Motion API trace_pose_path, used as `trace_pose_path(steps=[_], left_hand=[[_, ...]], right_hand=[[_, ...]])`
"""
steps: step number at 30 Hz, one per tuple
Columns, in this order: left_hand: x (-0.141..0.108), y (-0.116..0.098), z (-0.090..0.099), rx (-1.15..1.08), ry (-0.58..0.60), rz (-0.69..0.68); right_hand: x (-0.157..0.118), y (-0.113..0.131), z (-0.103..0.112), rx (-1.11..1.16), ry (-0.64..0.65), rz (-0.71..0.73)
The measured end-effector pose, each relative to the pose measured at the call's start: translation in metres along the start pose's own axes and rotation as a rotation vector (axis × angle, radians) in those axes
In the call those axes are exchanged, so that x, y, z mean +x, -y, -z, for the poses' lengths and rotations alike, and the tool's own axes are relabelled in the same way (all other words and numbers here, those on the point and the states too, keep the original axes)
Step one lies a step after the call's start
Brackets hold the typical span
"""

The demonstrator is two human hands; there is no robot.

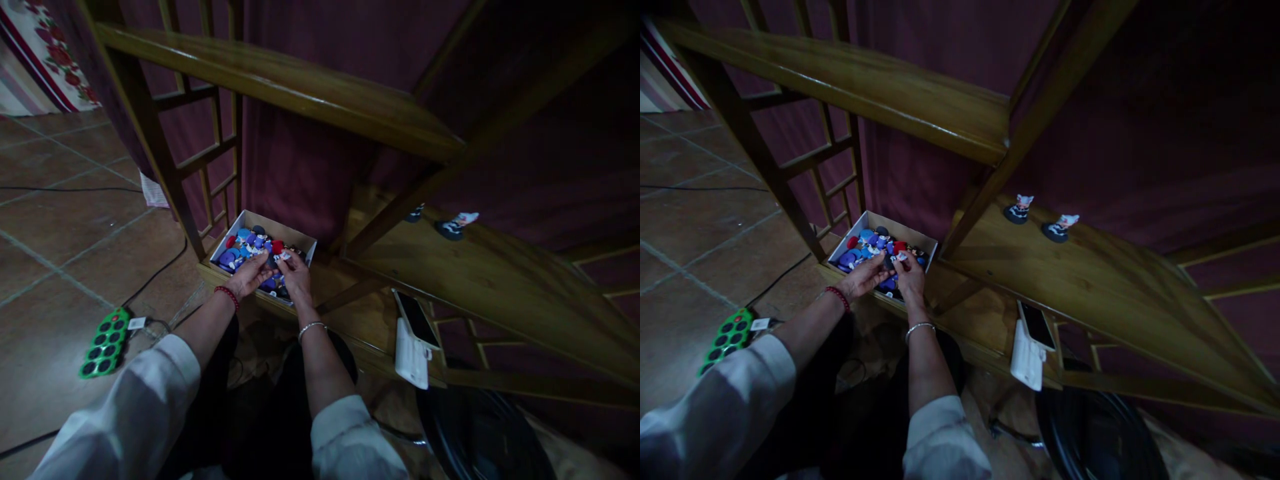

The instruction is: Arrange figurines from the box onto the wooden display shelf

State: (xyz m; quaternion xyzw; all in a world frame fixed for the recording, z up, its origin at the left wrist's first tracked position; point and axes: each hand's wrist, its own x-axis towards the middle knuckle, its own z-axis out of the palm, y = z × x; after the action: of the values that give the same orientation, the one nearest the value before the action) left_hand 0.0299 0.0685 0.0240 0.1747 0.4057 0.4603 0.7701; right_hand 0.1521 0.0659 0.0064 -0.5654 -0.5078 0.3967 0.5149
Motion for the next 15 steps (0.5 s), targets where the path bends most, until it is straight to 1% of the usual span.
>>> trace_pose_path(steps=[7,11,15], left_hand=[[0.001,0.000,0.000,-0.092,0.028,0.008],[0.001,-0.001,0.001,-0.115,0.060,0.026],[0.002,-0.001,0.003,-0.118,0.052,0.015]], right_hand=[[0.000,-0.002,0.001,0.010,-0.030,0.002],[-0.001,0.001,0.001,0.029,-0.046,-0.024],[-0.002,0.008,0.002,0.029,-0.045,-0.044]])
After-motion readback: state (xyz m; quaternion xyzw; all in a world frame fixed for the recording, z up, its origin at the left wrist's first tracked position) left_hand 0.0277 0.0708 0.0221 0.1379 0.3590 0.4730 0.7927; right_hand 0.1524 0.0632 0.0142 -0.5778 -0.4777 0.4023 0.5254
